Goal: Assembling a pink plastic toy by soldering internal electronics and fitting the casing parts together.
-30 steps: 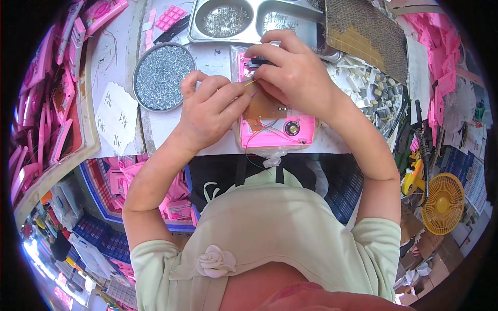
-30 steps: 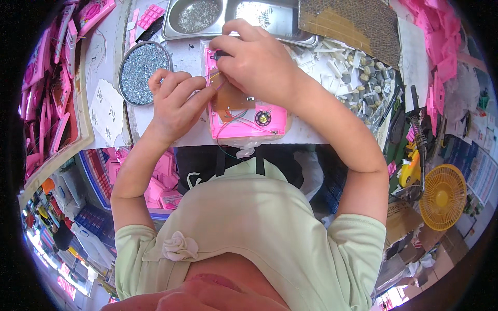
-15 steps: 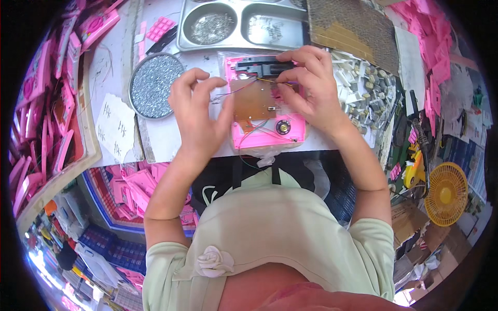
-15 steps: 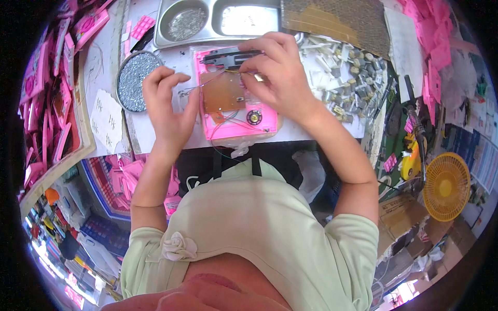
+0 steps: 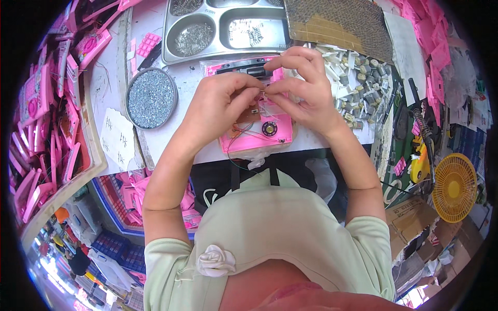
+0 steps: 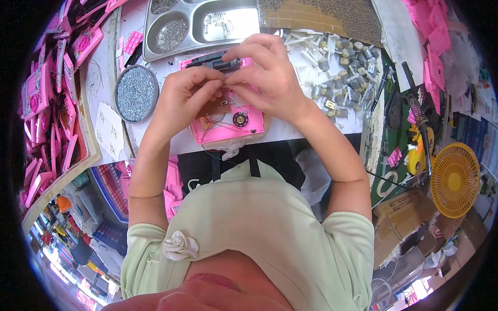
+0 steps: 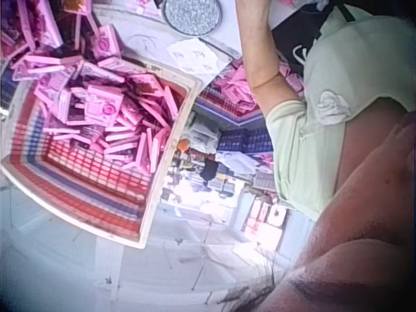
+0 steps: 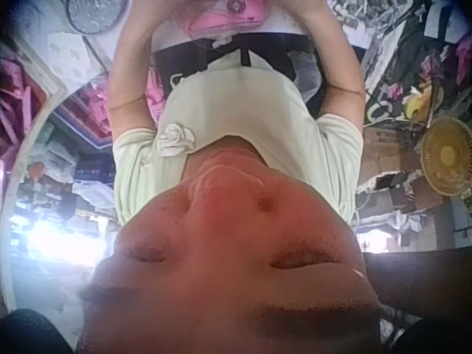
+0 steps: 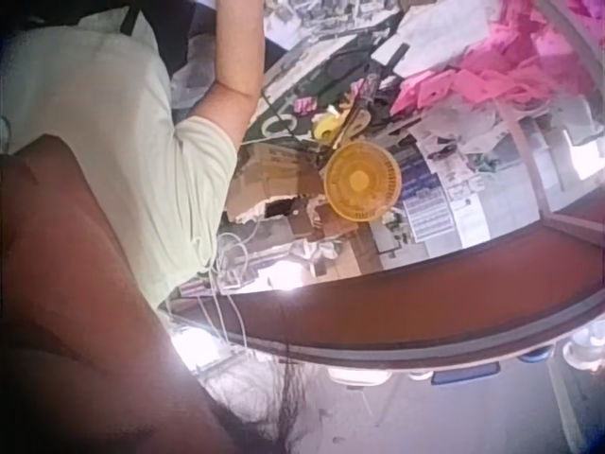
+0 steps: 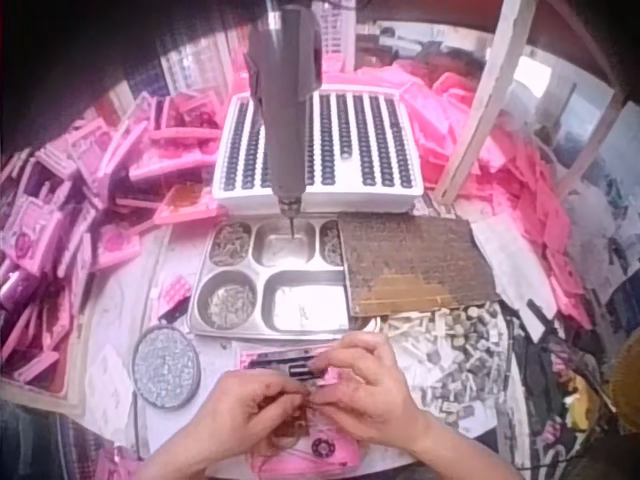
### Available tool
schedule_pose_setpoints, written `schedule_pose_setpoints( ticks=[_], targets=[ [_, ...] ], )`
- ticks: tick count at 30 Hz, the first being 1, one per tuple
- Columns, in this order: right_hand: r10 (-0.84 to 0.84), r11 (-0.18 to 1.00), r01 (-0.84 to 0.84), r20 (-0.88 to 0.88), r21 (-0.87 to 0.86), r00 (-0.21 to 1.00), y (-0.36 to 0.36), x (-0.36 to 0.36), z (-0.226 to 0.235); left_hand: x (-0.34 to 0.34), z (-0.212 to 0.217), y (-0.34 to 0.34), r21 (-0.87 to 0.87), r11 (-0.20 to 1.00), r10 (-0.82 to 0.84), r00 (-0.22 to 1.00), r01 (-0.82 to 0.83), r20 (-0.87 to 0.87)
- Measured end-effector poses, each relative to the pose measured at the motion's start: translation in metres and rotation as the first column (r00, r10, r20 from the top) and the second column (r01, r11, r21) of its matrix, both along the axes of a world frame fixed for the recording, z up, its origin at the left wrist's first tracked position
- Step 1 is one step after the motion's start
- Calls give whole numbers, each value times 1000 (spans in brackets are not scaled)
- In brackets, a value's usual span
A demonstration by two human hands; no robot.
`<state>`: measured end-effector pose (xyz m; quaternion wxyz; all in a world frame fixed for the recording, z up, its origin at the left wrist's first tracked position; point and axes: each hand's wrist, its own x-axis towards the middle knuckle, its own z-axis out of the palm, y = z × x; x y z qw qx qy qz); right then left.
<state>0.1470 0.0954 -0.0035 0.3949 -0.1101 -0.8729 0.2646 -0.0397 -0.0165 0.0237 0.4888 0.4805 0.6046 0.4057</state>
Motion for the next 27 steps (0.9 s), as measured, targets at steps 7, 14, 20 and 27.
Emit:
schedule_pose_setpoints(
  ticks=[7,14,20,27],
  targets=[
    [43,991,-41,-15,126,999,-14,-4,-9,-8,-20,-16,-6,986,167,969,-168,182],
    [54,998,-56,80,27,995,-10,11,-2,23,-34,-38,424,905,156,909,26,-388],
    [-64,998,64,55,7,996,-7,19,-3,32,-23,-12,310,949,156,942,-60,-296],
    [-95,966,112,85,-235,992,-5,18,-1,33,-17,2,237,969,137,952,-71,-272]
  ],
)
